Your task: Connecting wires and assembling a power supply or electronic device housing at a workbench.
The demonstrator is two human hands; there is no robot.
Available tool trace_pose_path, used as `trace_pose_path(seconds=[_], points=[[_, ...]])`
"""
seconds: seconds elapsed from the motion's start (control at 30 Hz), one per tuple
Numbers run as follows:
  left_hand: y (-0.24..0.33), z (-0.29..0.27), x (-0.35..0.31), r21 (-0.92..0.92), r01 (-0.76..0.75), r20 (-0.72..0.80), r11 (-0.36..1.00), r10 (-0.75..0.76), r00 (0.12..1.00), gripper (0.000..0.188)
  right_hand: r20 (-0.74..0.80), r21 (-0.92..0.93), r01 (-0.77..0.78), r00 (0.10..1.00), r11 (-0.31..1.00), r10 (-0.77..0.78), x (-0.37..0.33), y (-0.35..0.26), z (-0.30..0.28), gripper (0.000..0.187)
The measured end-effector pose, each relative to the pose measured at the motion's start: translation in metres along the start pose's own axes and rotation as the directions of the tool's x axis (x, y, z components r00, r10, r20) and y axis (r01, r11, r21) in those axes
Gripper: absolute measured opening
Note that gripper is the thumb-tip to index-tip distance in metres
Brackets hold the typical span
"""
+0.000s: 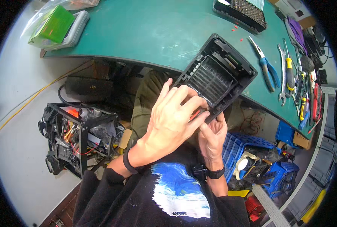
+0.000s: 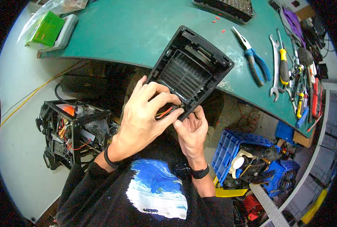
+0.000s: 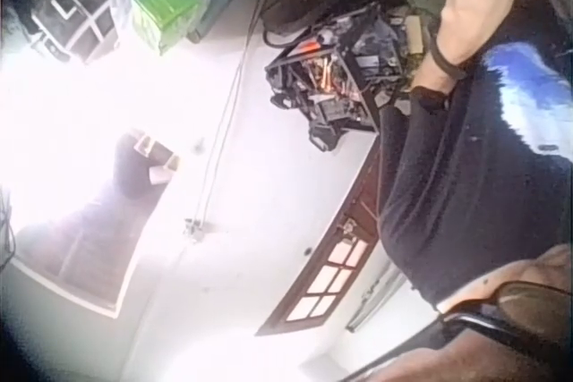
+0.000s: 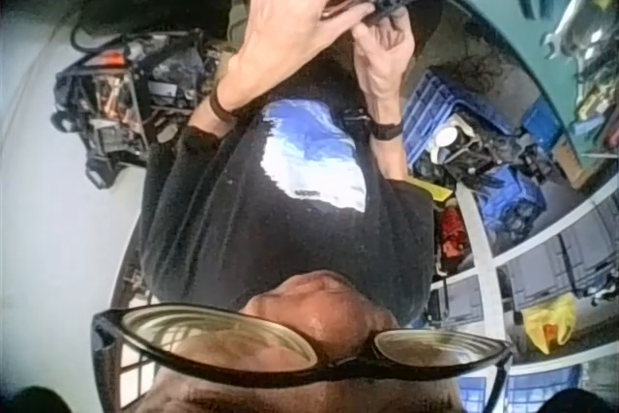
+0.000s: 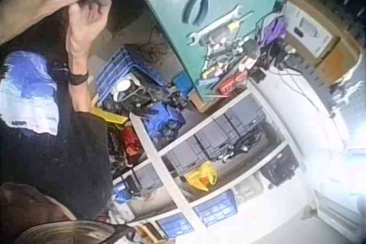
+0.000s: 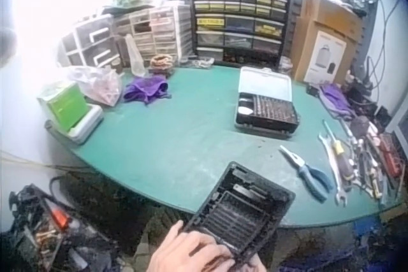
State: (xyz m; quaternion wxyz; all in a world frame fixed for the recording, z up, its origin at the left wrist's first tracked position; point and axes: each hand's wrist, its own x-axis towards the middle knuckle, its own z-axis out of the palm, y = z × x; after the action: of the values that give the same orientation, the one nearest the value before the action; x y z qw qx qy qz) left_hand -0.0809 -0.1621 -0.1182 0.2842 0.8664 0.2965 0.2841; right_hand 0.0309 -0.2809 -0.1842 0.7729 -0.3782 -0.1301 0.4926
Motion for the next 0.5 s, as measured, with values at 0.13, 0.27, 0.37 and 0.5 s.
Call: trace_pose_path(seconds=[0.13, 0.27, 0.37, 0.5], points=[[0.005, -0.005, 0.005, 0.054, -0.052, -0.002, 0.997, 0.052, 0.999, 0.022, 0.009, 0.021, -0.012, 1.000, 1.000, 0.011, -0.001, -0.005, 0.004, 0.054], [0.005, -0.002, 0.003, 0.042, -0.059, -0.050, 0.997, 0.061, 0.997, 0.020, 0.030, 0.037, -0.018, 0.999, 0.999, 0.017, -0.001, -0.003, 0.001, 0.053], [0.004, 0.000, 0.002, 0.026, -0.066, -0.076, 0.997, 0.068, 0.995, 0.019, 0.034, 0.071, -0.044, 0.999, 0.997, 0.042, -0.002, -0.001, -0.003, 0.056], [0.003, 0.002, 0.000, 0.040, -0.070, -0.080, 0.997, 0.073, 0.994, 0.018, 0.044, 0.130, -0.097, 0.995, 0.987, 0.092, -0.002, -0.001, -0.006, 0.061]])
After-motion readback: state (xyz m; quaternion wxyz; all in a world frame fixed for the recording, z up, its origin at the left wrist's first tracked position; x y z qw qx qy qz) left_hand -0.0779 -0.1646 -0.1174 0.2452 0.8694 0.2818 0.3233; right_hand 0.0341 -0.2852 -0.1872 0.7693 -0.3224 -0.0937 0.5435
